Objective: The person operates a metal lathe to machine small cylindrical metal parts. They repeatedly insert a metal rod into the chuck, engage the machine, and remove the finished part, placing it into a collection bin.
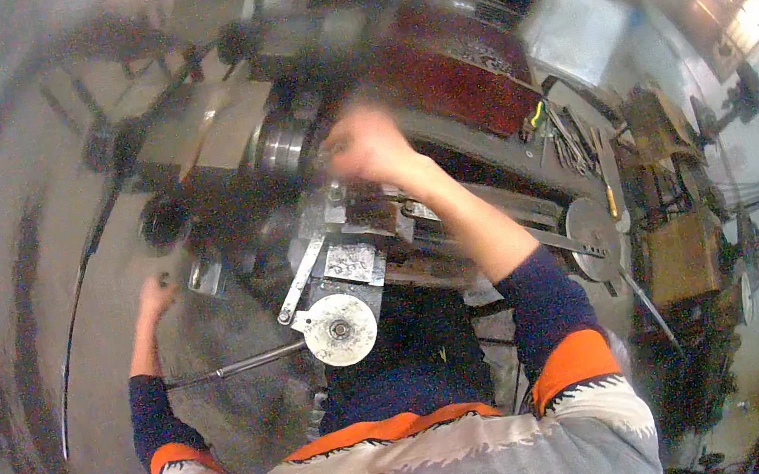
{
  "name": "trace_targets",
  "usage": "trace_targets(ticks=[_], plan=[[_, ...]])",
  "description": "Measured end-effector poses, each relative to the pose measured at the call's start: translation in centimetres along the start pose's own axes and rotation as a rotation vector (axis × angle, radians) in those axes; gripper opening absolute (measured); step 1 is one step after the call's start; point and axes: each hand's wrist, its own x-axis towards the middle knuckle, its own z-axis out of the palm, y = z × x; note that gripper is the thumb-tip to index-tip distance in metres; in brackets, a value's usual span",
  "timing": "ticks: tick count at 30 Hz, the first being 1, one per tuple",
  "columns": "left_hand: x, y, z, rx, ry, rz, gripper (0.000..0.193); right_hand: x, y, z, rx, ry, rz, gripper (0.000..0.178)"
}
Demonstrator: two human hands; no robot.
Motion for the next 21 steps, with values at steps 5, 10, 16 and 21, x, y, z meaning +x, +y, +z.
trace_targets(ticks=[5,10,16,21], plan=[[0.9,4.0,4.5,0.473,-0.200,0.027,0.027,-8.5,2.2,-7.4,-0.072,0.145,0.115,0.031],[2.2,4.0,0.5,0.477,-0.009,0.069,0.014,-19.8,7.7,-10.8,-0.117,0.236,0.463,0.032],[-4.9,-0.5,-0.3,0.264,-0.139,0.059,0.029,-35.7,14.0,-15.5,-0.259,0.339,0.971,0.036],[-13.7,-2.1,-4.8,-0.234,-0.214,-0.205,0.032,-52.4,19.0,-18.5,-0.666,0.040,1.344,0.056]])
